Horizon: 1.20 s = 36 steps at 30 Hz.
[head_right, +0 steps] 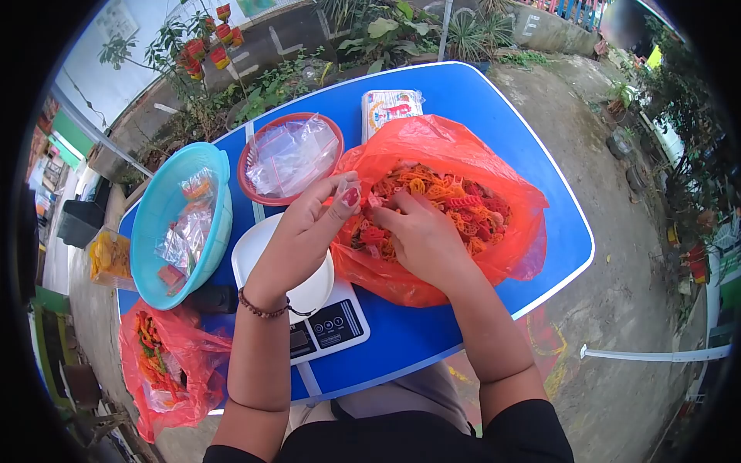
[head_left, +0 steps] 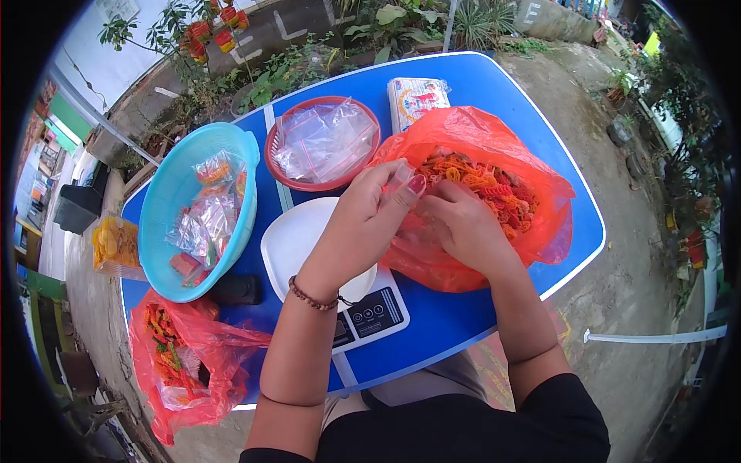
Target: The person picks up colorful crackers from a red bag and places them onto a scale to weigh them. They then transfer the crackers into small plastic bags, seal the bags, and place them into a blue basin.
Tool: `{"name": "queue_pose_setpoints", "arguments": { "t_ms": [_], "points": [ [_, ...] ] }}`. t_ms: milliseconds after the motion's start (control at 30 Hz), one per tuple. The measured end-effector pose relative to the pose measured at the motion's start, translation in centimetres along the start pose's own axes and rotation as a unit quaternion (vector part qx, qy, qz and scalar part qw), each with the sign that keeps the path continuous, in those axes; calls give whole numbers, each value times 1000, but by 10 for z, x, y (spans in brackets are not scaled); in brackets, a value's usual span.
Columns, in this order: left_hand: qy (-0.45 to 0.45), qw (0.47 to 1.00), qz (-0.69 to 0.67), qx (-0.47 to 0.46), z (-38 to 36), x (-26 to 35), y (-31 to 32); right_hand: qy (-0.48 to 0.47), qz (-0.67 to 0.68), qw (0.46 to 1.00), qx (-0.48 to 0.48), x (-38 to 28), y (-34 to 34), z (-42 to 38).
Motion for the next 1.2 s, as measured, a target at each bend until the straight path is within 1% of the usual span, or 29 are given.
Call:
{"name": "queue_pose_setpoints", "arguments": {
  "t_ms": [33,133,233,333,433,533,633,733,833,933,1033,1167,1200],
  "points": [
    [3,1000,6,4,0,0,0,-14,-20,1000,-14,0,4,-1],
    [20,1000,-2,5,0,-3,0,-58,-74,995,-15,-6,8,3],
    [21,1000,-17,5,-1,-5,1,-49,-86,994,-34,-10,11,-1],
    [27,999,-30,9,0,-8,1,-48,-68,996,-43,-7,11,-1],
    [8,1000,-13,-5,-1,-3,0,-34,-51,997,-56,-5,7,-2],
    [-36,999,-4,-38,-2,5,-2,-55,-81,995,0,3,11,0],
    [-32,999,-2,-38,-1,4,-4,-36,-18,996,81,-3,3,2],
    [23,999,-36,-20,-2,4,-8,-7,95,991,95,-10,-5,2],
    [46,999,16,1,-7,18,-18,-25,116,985,124,-18,-8,3],
    [83,979,187,-4,-22,44,-38,-73,110,978,163,-23,-8,3],
    [50,966,252,21,-41,60,-61,-114,104,970,188,-31,-3,3],
    [-51,966,249,38,-58,59,-92,-158,102,969,159,-53,3,6],
    [-60,971,229,33,-60,59,-97,-162,100,971,143,-58,6,8]
  ]
}}
Point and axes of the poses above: each hand's wrist, its own z-axis towards the middle knuckle, its own y-axis out of the palm, x = y × z, the point moved 2 cm from there along z, towards the middle knuckle, and after that the axes turned 6 degrees about -z, right-handed, at the moved point
